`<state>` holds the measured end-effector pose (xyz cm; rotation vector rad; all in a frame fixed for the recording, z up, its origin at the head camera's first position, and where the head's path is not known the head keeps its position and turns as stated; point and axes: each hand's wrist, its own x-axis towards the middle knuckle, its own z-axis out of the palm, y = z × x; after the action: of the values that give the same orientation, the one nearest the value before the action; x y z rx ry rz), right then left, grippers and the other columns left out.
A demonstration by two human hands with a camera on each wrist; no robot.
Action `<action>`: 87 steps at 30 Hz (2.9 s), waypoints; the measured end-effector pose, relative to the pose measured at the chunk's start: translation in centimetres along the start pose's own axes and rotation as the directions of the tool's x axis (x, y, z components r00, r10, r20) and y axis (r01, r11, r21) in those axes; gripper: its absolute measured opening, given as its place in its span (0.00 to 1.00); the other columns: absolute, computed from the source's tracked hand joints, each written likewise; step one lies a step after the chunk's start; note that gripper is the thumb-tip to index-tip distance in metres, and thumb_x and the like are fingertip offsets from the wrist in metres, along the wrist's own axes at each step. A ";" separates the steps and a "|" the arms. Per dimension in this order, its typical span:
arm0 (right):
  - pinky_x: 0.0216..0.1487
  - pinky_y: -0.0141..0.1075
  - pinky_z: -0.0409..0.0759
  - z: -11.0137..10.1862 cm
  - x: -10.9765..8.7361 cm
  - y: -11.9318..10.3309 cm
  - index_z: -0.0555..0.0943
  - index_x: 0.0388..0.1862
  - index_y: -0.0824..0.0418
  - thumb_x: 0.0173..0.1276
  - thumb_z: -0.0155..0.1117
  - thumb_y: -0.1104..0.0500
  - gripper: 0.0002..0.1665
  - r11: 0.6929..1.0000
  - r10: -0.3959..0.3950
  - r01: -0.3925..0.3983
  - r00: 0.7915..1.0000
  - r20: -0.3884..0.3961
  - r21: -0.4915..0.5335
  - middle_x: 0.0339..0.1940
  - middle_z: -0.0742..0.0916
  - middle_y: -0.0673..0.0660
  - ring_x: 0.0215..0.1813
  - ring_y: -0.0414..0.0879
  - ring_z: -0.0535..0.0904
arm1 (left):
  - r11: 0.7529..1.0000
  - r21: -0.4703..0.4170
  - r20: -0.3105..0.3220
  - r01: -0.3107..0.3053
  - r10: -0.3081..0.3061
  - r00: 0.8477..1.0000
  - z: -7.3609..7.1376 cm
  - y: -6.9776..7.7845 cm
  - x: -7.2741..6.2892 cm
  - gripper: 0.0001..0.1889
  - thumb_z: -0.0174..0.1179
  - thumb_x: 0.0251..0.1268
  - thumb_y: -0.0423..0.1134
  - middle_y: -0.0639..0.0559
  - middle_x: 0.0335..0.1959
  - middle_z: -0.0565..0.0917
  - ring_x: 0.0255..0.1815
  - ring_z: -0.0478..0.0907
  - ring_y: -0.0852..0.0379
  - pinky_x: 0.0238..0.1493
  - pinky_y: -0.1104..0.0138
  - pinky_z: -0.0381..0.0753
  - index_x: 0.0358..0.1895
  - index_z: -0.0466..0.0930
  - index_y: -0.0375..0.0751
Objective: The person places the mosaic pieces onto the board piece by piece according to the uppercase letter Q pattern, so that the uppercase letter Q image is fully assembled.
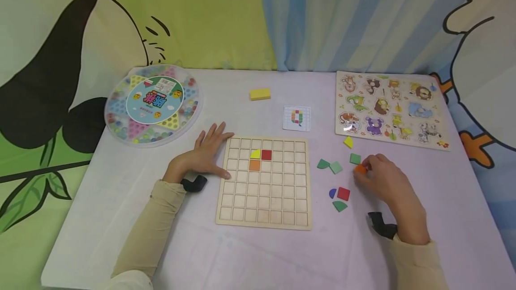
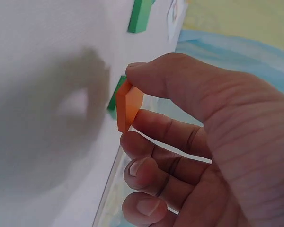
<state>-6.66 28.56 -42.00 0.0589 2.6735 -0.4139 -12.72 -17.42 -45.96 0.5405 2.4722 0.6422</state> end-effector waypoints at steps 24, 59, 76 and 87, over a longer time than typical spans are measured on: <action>0.41 0.42 0.80 1.8 0.7 -11.0 0.80 0.45 0.66 0.62 0.70 0.55 0.18 0.911 -0.412 0.412 0.911 -0.013 0.008 0.41 0.82 0.55 0.36 0.46 0.77 | 1.000 -0.002 0.001 0.007 -0.007 1.000 -0.1 0.1 0.0 0.65 0.76 0.38 0.63 0.50 0.80 0.24 0.78 0.16 0.50 0.75 0.48 0.20 0.79 0.43 0.52; 0.29 0.33 0.75 6.2 1.3 -20.5 0.80 0.35 0.61 0.62 0.71 0.54 0.13 0.734 -0.661 0.659 0.749 0.054 -0.163 0.32 0.75 0.50 0.27 0.41 0.71 | 1.000 0.003 0.008 0.015 -0.015 1.000 -0.2 0.2 0.1 0.66 0.75 0.37 0.66 0.50 0.80 0.24 0.78 0.16 0.50 0.75 0.47 0.21 0.79 0.42 0.54; 0.27 0.31 0.74 6.7 0.7 -19.4 0.85 0.36 0.58 0.61 0.72 0.55 0.08 0.717 -0.694 0.682 0.718 -0.055 -0.149 0.30 0.79 0.50 0.27 0.40 0.72 | 1.000 0.015 0.027 0.023 -0.024 0.999 -0.3 0.3 0.0 0.66 0.75 0.38 0.65 0.50 0.79 0.23 0.78 0.15 0.50 0.75 0.47 0.20 0.79 0.41 0.54; 0.33 0.32 0.79 6.3 0.3 -16.5 0.86 0.42 0.60 0.66 0.67 0.57 0.09 0.755 -0.654 0.654 0.747 -0.117 -0.043 0.35 0.83 0.49 0.31 0.38 0.76 | 1.000 0.013 0.007 0.015 -0.015 1.000 0.0 0.1 0.1 0.66 0.76 0.37 0.64 0.49 0.80 0.24 0.78 0.16 0.49 0.75 0.47 0.20 0.79 0.42 0.53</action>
<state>-6.05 10.89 -42.97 -0.9171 2.7444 -0.6368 -12.81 -17.29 -45.93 0.5275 2.4729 0.6179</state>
